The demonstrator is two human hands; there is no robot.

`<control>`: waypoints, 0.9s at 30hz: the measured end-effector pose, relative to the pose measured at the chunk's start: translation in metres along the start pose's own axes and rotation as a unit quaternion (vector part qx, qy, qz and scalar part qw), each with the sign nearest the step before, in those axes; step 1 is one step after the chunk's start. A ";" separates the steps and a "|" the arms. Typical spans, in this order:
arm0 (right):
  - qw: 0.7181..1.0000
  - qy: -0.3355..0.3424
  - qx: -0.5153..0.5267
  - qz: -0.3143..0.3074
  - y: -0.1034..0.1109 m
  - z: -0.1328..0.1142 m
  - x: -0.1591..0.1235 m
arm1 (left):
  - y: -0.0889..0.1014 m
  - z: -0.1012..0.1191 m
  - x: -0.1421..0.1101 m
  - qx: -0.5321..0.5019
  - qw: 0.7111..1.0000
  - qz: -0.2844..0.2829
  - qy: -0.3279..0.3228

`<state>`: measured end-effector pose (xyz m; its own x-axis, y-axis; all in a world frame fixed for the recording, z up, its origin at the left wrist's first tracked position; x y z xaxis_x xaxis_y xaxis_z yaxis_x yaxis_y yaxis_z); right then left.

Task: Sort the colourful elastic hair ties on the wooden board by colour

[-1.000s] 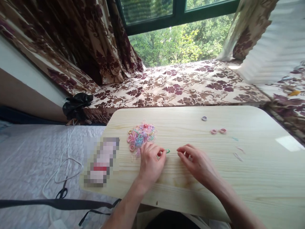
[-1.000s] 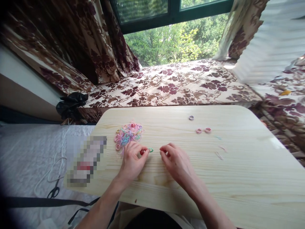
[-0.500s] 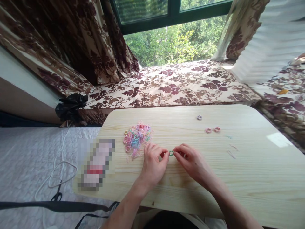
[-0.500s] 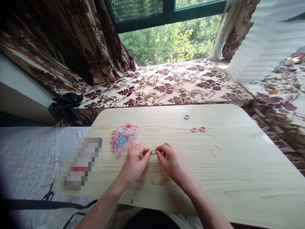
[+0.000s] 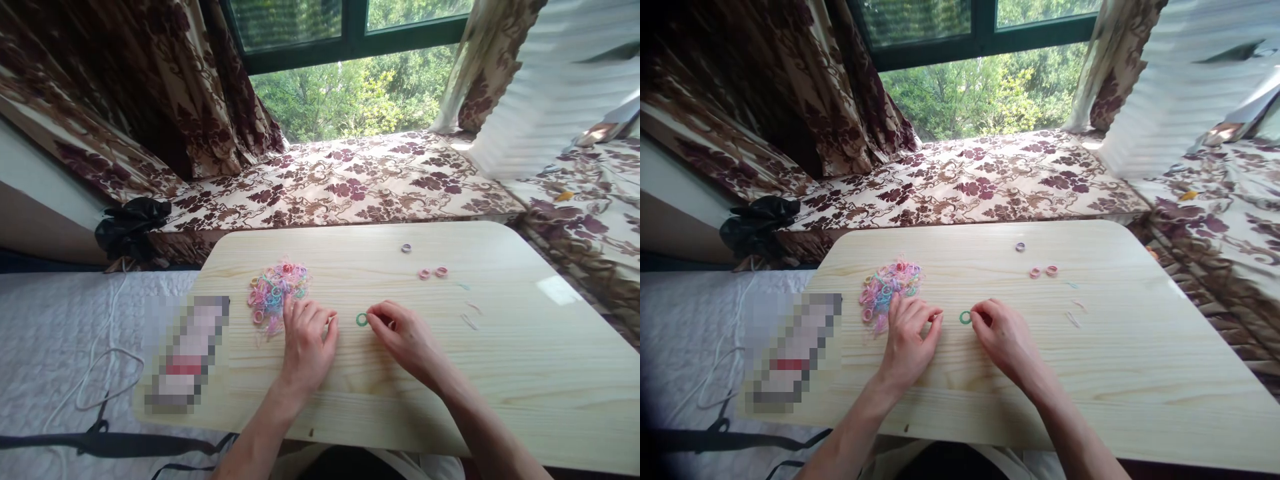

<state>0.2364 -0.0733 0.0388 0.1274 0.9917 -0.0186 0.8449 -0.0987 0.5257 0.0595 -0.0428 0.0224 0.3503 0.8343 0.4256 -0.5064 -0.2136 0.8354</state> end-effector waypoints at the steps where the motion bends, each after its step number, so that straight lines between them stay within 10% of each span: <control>1: 1.000 -0.007 -0.009 0.011 0.008 0.002 0.003 | -0.001 -0.001 -0.001 0.001 1.000 0.007 -0.002; 11: 0.958 -0.143 -0.215 0.123 0.117 0.035 0.076 | -0.006 -0.004 -0.002 0.007 0.999 0.044 -0.009; 27: 0.937 -0.166 -0.281 0.127 0.128 0.036 0.092 | -0.001 -0.009 -0.003 0.044 0.999 0.020 0.009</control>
<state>0.3747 0.0028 0.0742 0.5205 0.8527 -0.0455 0.3701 -0.1772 0.9119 0.0521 -0.0407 0.0177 0.3167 0.8327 0.4543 -0.4491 -0.2902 0.8450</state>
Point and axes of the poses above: each hand's wrist, its own x-axis towards the middle knuckle, its own y-axis out of the back of the hand, z = x × y, the point moved 2 cm from there along x, towards the middle knuckle, and after that the axes turned 10 degrees about x, right-handed, at the moved point
